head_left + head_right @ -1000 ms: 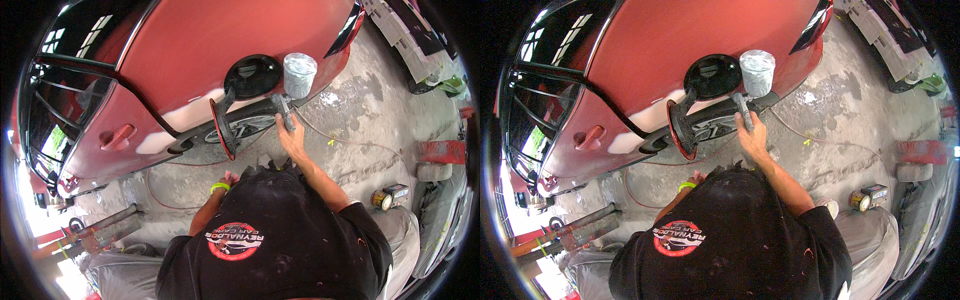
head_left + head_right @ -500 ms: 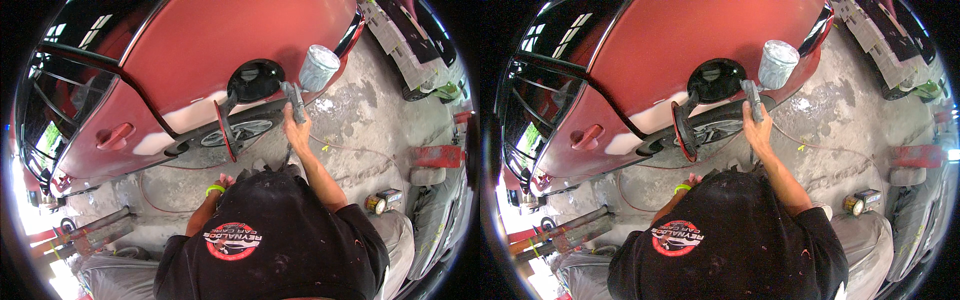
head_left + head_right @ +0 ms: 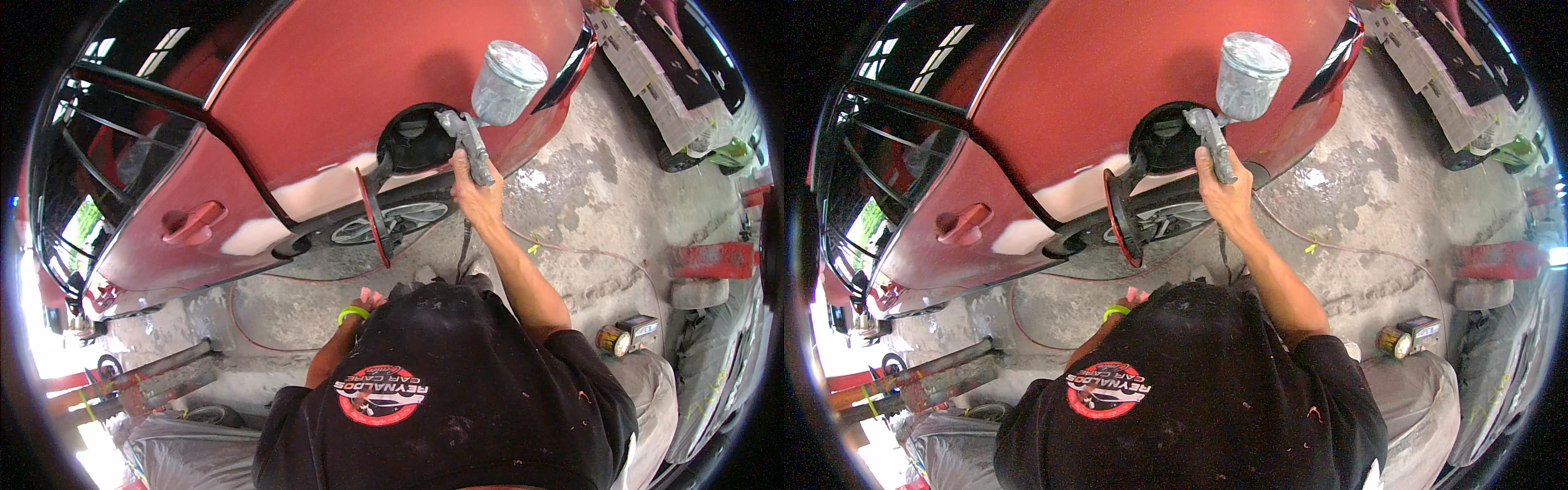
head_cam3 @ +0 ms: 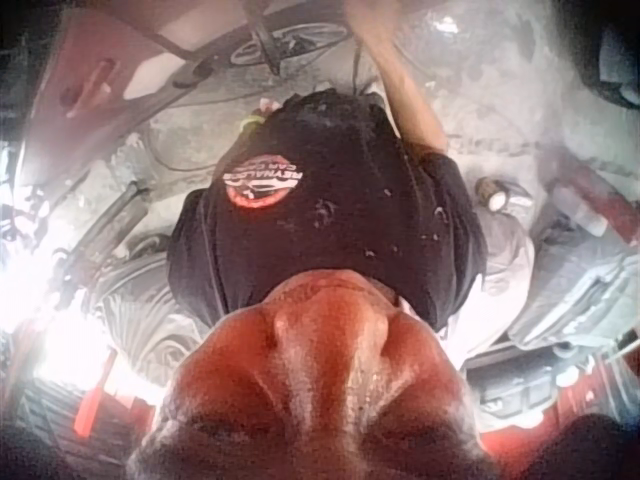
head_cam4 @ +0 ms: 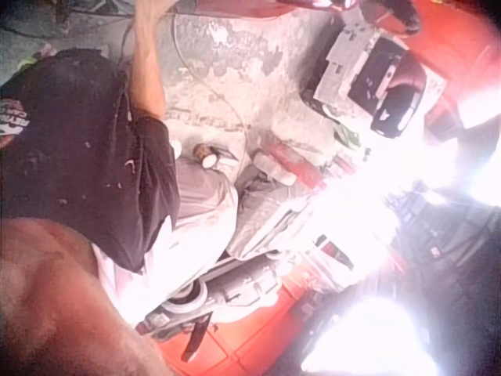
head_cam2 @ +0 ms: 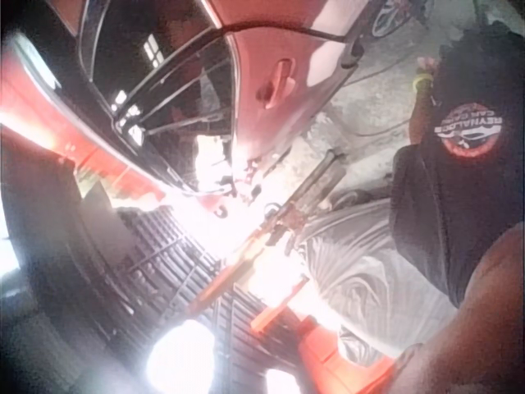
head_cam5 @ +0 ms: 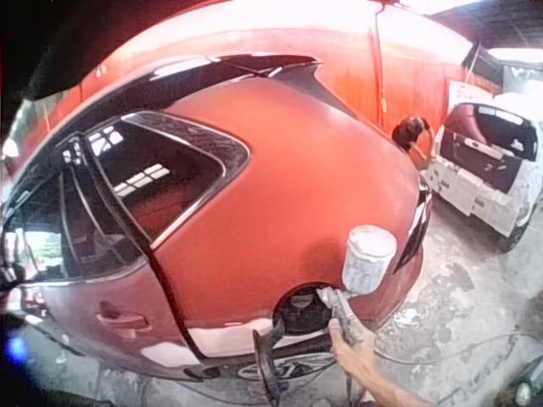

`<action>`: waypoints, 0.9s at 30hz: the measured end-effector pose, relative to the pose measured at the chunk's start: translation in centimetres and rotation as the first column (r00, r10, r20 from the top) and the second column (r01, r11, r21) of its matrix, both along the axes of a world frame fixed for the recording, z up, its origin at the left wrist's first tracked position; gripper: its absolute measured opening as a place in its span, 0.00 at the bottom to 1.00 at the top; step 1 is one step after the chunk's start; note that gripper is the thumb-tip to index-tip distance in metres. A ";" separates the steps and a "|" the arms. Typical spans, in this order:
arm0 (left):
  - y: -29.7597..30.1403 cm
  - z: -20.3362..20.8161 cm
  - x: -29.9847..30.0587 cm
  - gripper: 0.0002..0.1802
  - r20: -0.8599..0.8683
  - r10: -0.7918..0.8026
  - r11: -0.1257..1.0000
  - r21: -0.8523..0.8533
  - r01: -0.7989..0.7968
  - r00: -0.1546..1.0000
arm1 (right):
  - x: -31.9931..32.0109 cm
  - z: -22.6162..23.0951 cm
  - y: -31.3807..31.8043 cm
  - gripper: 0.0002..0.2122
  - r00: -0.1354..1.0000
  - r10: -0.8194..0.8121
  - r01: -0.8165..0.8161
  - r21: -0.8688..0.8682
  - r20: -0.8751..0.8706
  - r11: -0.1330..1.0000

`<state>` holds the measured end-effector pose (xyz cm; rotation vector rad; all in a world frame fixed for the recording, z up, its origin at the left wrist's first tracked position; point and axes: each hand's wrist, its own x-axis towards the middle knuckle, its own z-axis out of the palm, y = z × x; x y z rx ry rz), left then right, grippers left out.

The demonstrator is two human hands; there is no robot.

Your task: The person prepares a spray gun by attaching a container and wiping it with a cloth. They then apply a coat of red paint to the rear quarter panel of a red car using the spray gun. After painting, the person cleans the spray gun nozzle with a white cloth.

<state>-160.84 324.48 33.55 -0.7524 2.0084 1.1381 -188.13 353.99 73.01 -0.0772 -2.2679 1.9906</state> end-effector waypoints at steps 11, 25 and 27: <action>-1.4 -1.2 2.6 0.31 0.059 0.180 0.977 0.104 -0.185 0.982 | 1.2 1.7 -1.9 0.18 0.952 0.284 -0.260 0.187 -0.112 0.947; 0.8 0.5 1.6 0.25 0.035 0.028 0.999 0.040 -0.029 0.999 | 1.9 1.4 -1.9 0.16 0.916 0.397 -0.369 0.272 -0.058 0.889; 3.7 7.3 -2.0 0.24 0.097 -0.014 1.000 -0.024 0.017 0.995 | 1.2 1.1 -1.5 0.16 0.938 0.343 -0.311 0.301 -0.058 0.901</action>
